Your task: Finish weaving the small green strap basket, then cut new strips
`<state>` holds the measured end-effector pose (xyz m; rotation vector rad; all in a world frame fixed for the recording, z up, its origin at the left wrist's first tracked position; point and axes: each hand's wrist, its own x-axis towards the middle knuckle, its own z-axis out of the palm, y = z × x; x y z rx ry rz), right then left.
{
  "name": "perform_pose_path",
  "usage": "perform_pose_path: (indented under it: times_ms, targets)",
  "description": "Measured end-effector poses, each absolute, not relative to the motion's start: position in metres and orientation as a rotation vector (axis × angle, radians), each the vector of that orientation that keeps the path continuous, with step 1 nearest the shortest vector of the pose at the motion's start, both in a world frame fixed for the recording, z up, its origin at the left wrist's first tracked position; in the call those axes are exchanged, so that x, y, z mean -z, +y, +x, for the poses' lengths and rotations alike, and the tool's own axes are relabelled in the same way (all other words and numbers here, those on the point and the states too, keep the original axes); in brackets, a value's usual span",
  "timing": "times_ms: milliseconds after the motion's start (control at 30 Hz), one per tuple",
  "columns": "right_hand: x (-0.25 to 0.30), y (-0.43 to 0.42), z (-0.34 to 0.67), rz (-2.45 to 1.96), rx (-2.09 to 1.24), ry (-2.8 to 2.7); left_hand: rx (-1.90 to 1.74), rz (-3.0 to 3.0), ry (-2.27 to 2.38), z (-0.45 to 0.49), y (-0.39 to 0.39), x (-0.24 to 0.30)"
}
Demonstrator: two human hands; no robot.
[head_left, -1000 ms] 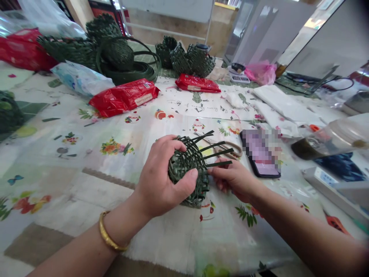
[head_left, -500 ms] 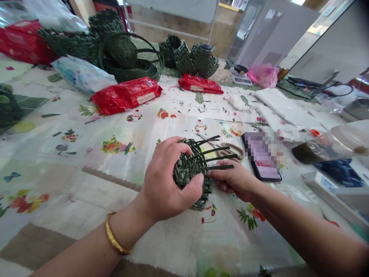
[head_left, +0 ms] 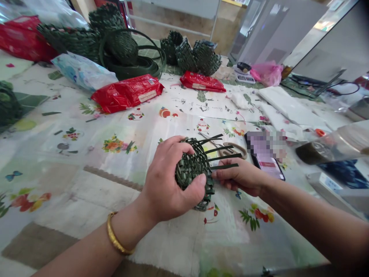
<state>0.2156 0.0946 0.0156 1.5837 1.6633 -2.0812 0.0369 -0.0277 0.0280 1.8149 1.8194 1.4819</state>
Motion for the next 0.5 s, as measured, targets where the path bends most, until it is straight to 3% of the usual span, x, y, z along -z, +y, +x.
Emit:
perform_pose_path:
  times_ms: [500]
  targets:
    - [-0.0125,0.0949,0.2101,1.614,1.939,1.703,-1.440,1.887,1.805,0.0384,-0.0246,-0.0322]
